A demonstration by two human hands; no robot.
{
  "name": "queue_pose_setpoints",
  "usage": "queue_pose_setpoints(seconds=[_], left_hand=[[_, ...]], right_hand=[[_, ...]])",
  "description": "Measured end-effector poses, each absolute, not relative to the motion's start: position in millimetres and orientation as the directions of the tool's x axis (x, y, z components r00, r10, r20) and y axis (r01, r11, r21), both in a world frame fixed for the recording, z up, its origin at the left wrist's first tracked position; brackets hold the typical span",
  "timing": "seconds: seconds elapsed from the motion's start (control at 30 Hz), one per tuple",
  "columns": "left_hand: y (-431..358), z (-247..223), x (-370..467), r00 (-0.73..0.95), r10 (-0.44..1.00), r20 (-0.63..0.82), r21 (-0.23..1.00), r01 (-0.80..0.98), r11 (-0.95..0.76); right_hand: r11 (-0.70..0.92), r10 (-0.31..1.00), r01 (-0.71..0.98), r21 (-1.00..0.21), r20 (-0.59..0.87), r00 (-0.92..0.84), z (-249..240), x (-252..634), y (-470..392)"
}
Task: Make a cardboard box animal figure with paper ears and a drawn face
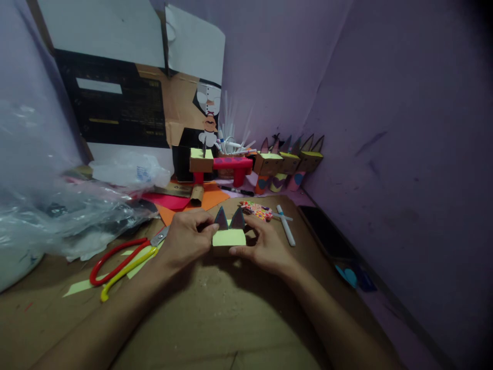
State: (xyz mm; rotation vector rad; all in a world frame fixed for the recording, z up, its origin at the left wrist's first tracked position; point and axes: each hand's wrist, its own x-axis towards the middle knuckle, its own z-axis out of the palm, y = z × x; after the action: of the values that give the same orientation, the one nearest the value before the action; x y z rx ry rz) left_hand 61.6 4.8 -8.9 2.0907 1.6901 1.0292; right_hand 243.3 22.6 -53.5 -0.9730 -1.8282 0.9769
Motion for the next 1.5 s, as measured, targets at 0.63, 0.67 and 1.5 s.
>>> queue_pose_setpoints(seconds=[0.63,0.67,1.5], left_hand=[[5,-9,61,0.070,0.936,0.344,0.603,0.748,-0.278],[5,-9,61,0.066,0.937,0.343,0.604,0.748,-0.274],[11,-27,36,0.293,0.955,-0.040,0.926,0.370,-0.075]], right_hand=[[0.412,0.879,0.250,-0.876,0.311,-0.361,-55,244,23],[0.407,0.880,0.244,-0.880,0.306,-0.363,-55,244,23],[0.323,0.912,0.238,-0.916,0.233,-0.338,-48,243,20]])
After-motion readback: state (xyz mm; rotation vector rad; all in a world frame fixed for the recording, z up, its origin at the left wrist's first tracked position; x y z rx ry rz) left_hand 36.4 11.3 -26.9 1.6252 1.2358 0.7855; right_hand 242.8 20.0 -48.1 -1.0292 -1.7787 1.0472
